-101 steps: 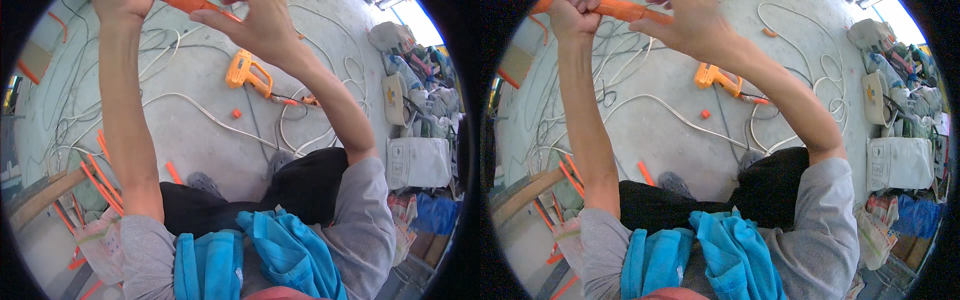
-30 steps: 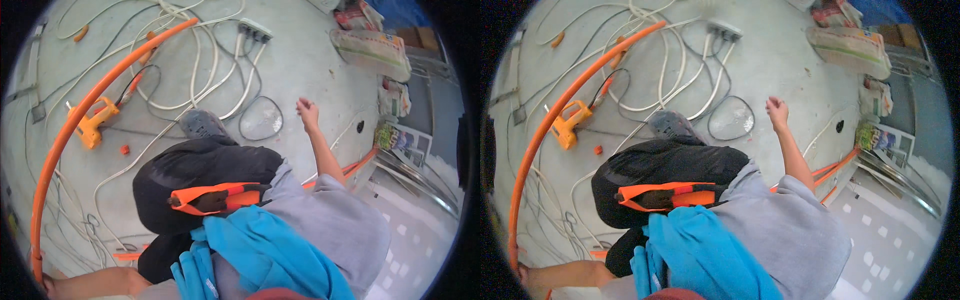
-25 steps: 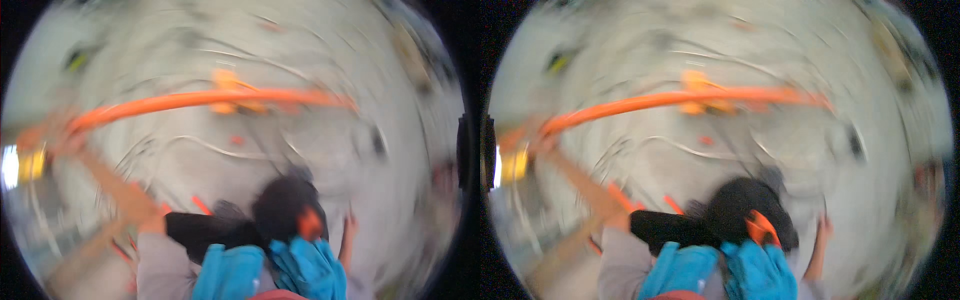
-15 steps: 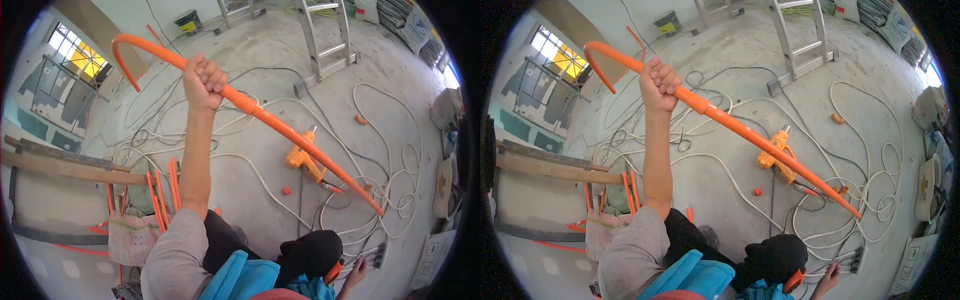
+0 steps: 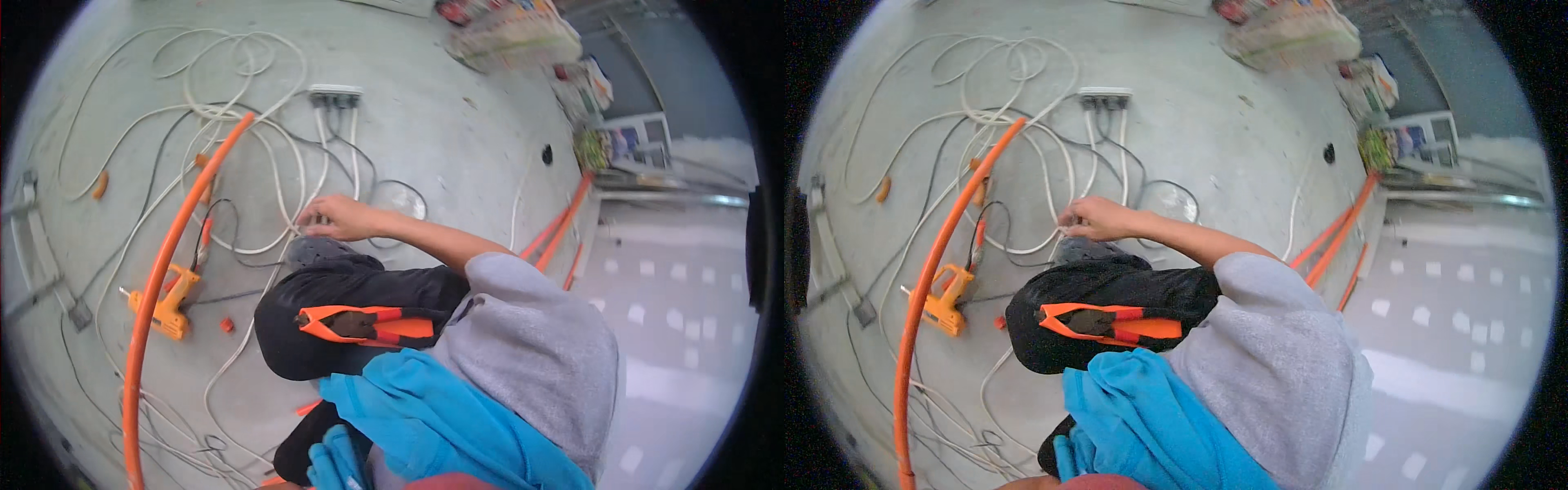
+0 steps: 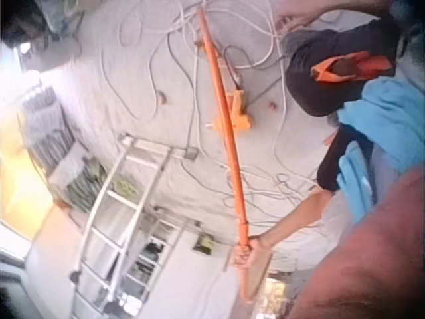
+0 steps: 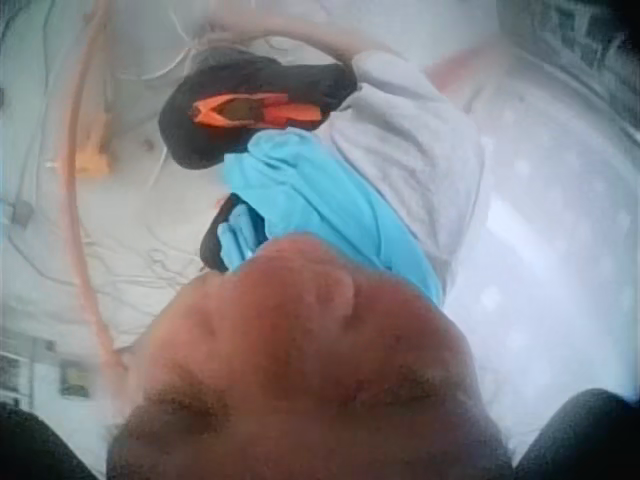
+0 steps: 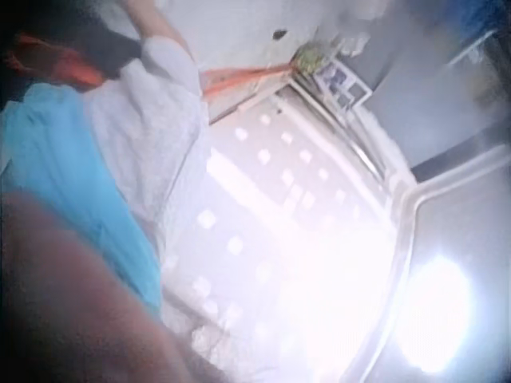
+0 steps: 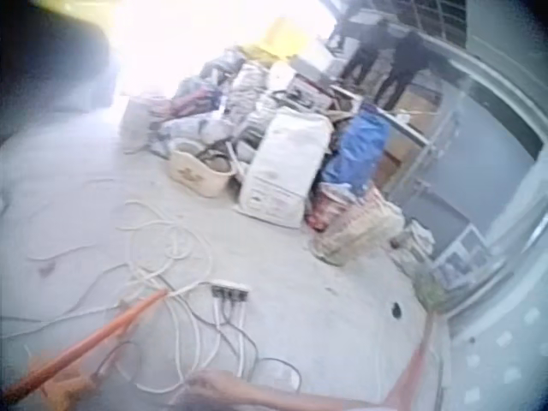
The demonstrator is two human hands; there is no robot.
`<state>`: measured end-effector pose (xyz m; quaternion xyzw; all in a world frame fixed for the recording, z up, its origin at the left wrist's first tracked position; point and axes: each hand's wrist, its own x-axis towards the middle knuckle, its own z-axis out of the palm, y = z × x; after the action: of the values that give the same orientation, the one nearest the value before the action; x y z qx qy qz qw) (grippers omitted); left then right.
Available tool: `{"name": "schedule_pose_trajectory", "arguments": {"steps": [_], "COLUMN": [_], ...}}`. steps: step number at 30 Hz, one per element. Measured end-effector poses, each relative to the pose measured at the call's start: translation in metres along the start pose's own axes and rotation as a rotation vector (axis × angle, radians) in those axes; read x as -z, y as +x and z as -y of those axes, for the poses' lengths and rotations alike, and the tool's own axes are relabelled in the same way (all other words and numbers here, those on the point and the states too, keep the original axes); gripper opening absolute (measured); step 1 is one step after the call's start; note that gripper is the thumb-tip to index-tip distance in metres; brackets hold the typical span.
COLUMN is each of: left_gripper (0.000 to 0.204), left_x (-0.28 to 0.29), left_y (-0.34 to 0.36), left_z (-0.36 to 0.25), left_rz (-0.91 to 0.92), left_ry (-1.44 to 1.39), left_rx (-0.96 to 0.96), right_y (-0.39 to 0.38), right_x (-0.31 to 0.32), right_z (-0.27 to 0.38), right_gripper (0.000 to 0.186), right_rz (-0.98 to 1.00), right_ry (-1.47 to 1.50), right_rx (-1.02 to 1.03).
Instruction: The person heats an orange pipe with a heat gun to soften it, bends the pipe by hand, and joins it to another pipe section with a coupling before wiping the joint with a cloth.
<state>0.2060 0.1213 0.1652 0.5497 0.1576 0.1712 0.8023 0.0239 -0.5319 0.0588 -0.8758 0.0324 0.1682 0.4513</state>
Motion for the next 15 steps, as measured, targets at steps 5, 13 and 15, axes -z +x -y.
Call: {"name": "schedule_pose_trajectory", "arguments": {"steps": [5, 13, 15], "left_gripper": [0.042, 0.04, 0.04], "left_x": [-0.042, -0.132, -0.149], "left_y": [0.002, 0.006, 0.005], "left_z": [0.026, 0.047, 0.052], "left_rz": [0.066, 0.321, 0.378], "left_ry": [0.199, 0.409, 0.452], "left_rx": [0.058, 0.076, 0.065], "right_y": [-0.149, -0.387, -0.432], "right_x": [-0.04, -0.174, -0.215], "right_z": [-0.071, -0.109, -0.101], "right_gripper": [0.037, 0.04, 0.038], "right_rz": [-0.079, -0.301, -0.291], "right_ry": [-0.129, -0.007, 0.097], "right_rx": [-0.466, -1.0, -1.135]}}
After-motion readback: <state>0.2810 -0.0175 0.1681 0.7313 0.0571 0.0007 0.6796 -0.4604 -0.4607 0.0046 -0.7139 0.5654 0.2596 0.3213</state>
